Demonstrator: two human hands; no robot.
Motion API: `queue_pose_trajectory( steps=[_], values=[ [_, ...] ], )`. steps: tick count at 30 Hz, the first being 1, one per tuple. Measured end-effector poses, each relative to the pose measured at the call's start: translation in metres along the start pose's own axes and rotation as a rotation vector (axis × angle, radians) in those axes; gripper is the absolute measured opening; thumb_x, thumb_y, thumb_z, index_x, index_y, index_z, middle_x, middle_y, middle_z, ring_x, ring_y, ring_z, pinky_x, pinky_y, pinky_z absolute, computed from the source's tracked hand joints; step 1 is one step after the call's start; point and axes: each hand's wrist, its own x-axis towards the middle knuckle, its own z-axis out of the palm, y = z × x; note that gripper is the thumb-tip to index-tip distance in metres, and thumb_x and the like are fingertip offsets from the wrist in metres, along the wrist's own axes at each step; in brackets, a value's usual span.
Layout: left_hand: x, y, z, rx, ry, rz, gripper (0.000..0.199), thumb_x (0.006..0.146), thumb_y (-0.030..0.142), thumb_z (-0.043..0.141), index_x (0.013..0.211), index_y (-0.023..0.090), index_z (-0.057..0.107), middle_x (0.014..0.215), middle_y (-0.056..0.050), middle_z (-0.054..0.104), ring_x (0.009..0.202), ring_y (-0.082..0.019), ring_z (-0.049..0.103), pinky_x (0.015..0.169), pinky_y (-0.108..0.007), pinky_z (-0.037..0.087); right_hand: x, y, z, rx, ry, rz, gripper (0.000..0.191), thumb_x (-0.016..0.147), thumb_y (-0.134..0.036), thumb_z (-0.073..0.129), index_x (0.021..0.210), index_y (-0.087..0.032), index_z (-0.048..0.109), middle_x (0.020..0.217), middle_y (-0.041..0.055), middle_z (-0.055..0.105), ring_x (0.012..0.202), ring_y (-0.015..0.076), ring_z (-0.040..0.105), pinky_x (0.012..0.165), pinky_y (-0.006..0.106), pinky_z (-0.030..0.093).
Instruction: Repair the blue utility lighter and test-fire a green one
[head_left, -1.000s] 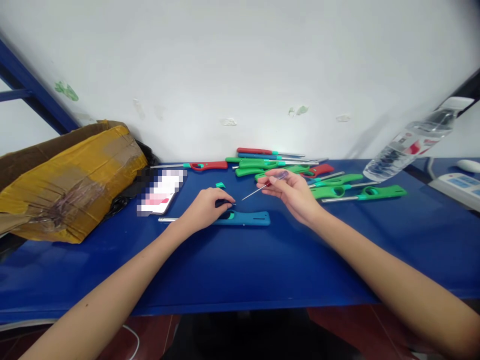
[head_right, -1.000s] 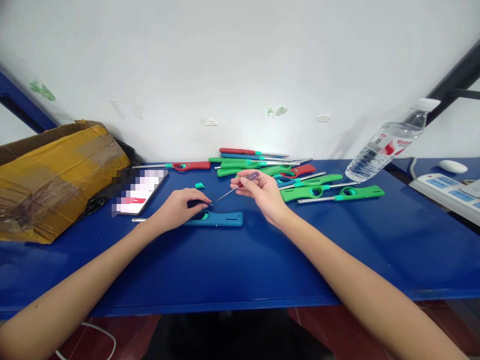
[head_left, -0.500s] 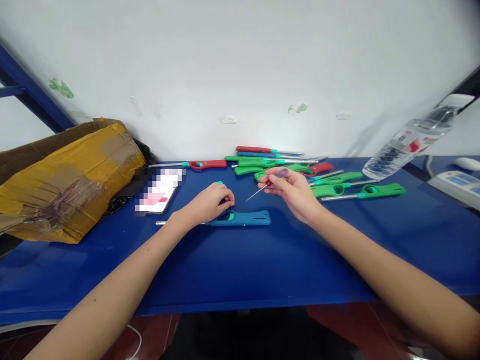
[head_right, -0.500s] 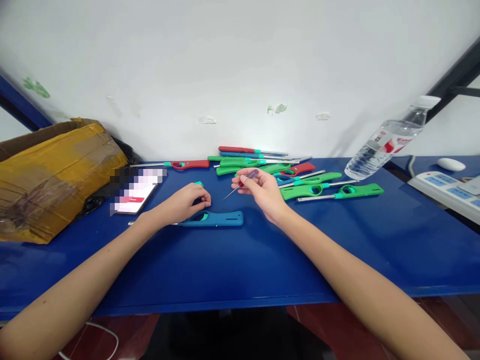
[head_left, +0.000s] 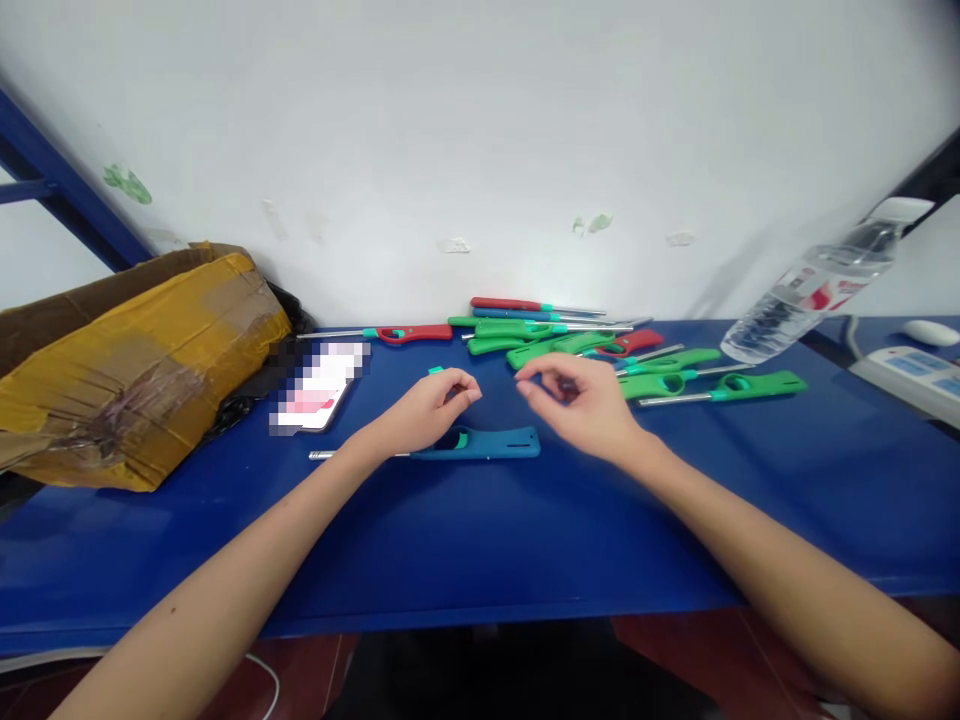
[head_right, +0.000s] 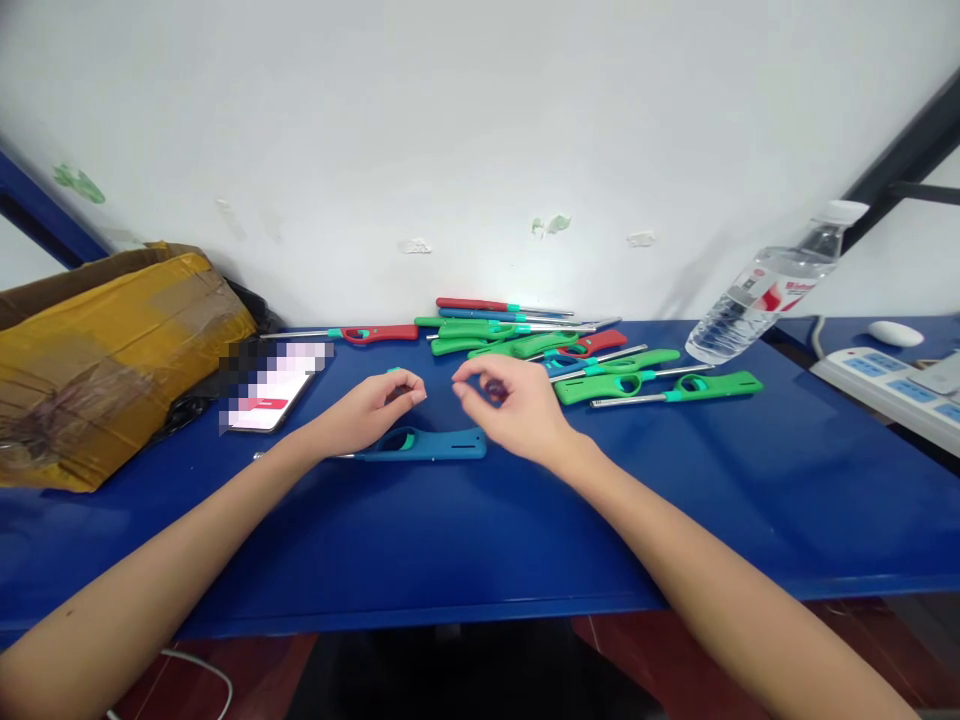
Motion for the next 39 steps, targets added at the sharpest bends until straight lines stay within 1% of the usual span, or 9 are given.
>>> queue_pose_trajectory(
  steps=[3, 6, 14, 16, 19, 21, 23, 27, 39],
  values=[
    [-0.003, 0.019, 0.002, -0.184, -0.100, -0.073, 0.031, 0.096, 0.045, 0.046, 0.091, 0.018, 0.059, 0.074, 0.002, 0.053, 0.062, -0.012, 0.047, 0.055, -0.024, 0.039, -0.006, -0.004, 0.007, -0.109, -0.099, -0.180, 0.014, 0.084, -0.026, 0.068, 0.097, -0.022, 0.072, 0.068, -0.0016, 0.056, 0.059, 0.0118, 0.051, 0.057, 0.026, 0.043],
    [-0.006, 0.029, 0.004, -0.356, -0.148, -0.119, 0.033, 0.094, 0.048, 0.049, 0.094, 0.017, 0.060, 0.081, 0.000, 0.056, 0.070, -0.012, 0.051, 0.058, -0.022, 0.040, -0.007, -0.004, 0.011, -0.113, -0.057, -0.299, 0.013, 0.087, -0.023, 0.066, 0.097, -0.021, 0.074, 0.071, 0.0001, 0.060, 0.060, 0.0111, 0.054, 0.055, 0.024, 0.044],
    [-0.008, 0.027, 0.011, -0.610, -0.074, -0.191, 0.036, 0.088, 0.050, 0.060, 0.095, 0.015, 0.066, 0.083, -0.005, 0.065, 0.072, -0.013, 0.058, 0.064, -0.025, 0.046, -0.008, 0.001, 0.010, -0.178, 0.037, -0.412, 0.012, 0.089, -0.021, 0.064, 0.092, -0.023, 0.076, 0.071, 0.0013, 0.063, 0.062, 0.0124, 0.058, 0.055, 0.024, 0.048],
    [-0.009, 0.026, 0.012, -0.519, -0.018, -0.164, 0.035, 0.090, 0.048, 0.058, 0.097, 0.015, 0.066, 0.084, -0.005, 0.066, 0.074, -0.015, 0.060, 0.066, -0.027, 0.048, -0.006, 0.002, 0.006, -0.207, 0.042, -0.416, 0.012, 0.089, -0.022, 0.064, 0.091, -0.022, 0.076, 0.073, 0.0024, 0.065, 0.064, 0.0129, 0.059, 0.056, 0.025, 0.048],
    [-0.014, 0.020, 0.015, -0.144, 0.086, 0.009, 0.030, 0.092, 0.042, 0.057, 0.103, 0.016, 0.066, 0.092, -0.006, 0.066, 0.085, -0.019, 0.061, 0.077, -0.032, 0.050, -0.001, 0.002, -0.006, -0.238, -0.044, -0.353, 0.012, 0.089, -0.024, 0.064, 0.089, -0.020, 0.075, 0.076, 0.0036, 0.067, 0.060, 0.0120, 0.058, 0.055, 0.024, 0.046],
    [-0.018, 0.012, 0.017, 0.108, 0.020, 0.187, 0.032, 0.089, 0.041, 0.064, 0.111, 0.018, 0.066, 0.107, -0.007, 0.064, 0.100, -0.022, 0.058, 0.090, -0.037, 0.047, 0.002, 0.003, -0.015, -0.280, -0.185, -0.272, 0.012, 0.088, -0.024, 0.064, 0.089, -0.020, 0.075, 0.075, 0.0031, 0.066, 0.060, 0.0121, 0.058, 0.056, 0.024, 0.044],
    [-0.021, 0.005, 0.019, 0.223, -0.062, 0.258, 0.034, 0.090, 0.042, 0.063, 0.115, 0.018, 0.066, 0.111, -0.008, 0.063, 0.104, -0.023, 0.057, 0.093, -0.037, 0.047, 0.005, 0.004, -0.022, -0.347, -0.329, -0.191, 0.011, 0.087, -0.022, 0.064, 0.088, -0.020, 0.075, 0.075, 0.0025, 0.066, 0.060, 0.0124, 0.057, 0.056, 0.025, 0.042],
    [-0.021, -0.004, 0.017, 0.318, -0.070, 0.279, 0.032, 0.094, 0.041, 0.059, 0.114, 0.017, 0.068, 0.108, -0.008, 0.063, 0.102, -0.022, 0.056, 0.092, -0.037, 0.047, 0.006, 0.005, -0.025, -0.430, -0.506, -0.106, 0.012, 0.085, -0.016, 0.063, 0.087, -0.019, 0.074, 0.076, 0.0018, 0.064, 0.063, 0.0127, 0.057, 0.057, 0.024, 0.038],
    [-0.016, -0.011, 0.017, 0.315, -0.029, 0.278, 0.032, 0.093, 0.040, 0.060, 0.115, 0.018, 0.069, 0.105, -0.008, 0.064, 0.099, -0.022, 0.058, 0.090, -0.037, 0.049, 0.000, 0.013, -0.016, -0.492, -0.528, -0.090, 0.019, 0.083, -0.007, 0.055, 0.088, -0.019, 0.069, 0.083, 0.0020, 0.065, 0.070, 0.0138, 0.058, 0.063, 0.024, 0.038]
  ],
)
